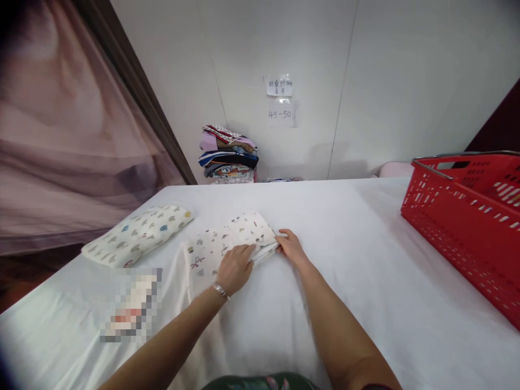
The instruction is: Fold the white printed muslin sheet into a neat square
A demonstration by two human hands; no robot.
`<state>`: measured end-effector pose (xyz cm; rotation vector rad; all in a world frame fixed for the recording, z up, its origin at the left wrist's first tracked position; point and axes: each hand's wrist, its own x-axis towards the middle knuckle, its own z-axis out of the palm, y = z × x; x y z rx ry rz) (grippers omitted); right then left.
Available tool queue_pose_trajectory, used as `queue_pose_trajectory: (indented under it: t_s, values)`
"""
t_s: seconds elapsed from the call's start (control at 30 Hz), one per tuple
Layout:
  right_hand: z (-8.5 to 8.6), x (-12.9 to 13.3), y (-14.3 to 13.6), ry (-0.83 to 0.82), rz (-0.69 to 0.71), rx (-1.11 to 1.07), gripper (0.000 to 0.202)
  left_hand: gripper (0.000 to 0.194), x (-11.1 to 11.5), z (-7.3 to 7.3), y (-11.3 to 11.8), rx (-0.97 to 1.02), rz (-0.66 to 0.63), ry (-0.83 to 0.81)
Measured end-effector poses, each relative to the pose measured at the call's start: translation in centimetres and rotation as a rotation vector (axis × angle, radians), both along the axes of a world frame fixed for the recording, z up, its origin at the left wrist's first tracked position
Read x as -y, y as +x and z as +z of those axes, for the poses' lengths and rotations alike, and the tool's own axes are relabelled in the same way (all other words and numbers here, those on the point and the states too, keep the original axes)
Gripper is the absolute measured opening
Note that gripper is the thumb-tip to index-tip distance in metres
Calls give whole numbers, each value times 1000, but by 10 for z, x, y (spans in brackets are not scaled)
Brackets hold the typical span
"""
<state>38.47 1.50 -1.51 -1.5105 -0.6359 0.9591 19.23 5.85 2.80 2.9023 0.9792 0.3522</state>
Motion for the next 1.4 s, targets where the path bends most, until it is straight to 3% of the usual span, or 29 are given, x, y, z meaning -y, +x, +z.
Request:
queue_pose_trajectory:
  t_s: [0.13, 0.23, 0.5, 0.73, 1.0, 1.2, 1.3, 1.4]
  values:
    - [1, -1, 1, 20, 7, 37, 32, 43, 7, 3, -58, -3, 144, 21]
    - [4, -2, 0, 13, 4, 54, 33, 39, 11, 3, -94, 2, 171, 53]
    - [13, -13, -2, 15, -26, 186, 36, 42, 3, -4, -146, 23, 266, 117]
    - [1, -11, 1, -116, 12, 381, 31, 49, 11, -17, -153, 48, 253, 41]
    - [9, -7, 4, -237, 56, 662, 32, 46, 31, -16, -150, 232, 384, -172]
    - [16, -8, -1, -433, 158, 885, 37, 37, 34, -26, -151, 427, 403, -361]
    - [21, -9, -5, -514, 191, 950, 39, 39, 30, -28, -153, 606, 529, -476]
    - [25, -10, -9, -579, 225, 1002, 34, 44, 26, -26, -151, 662, 655, -628]
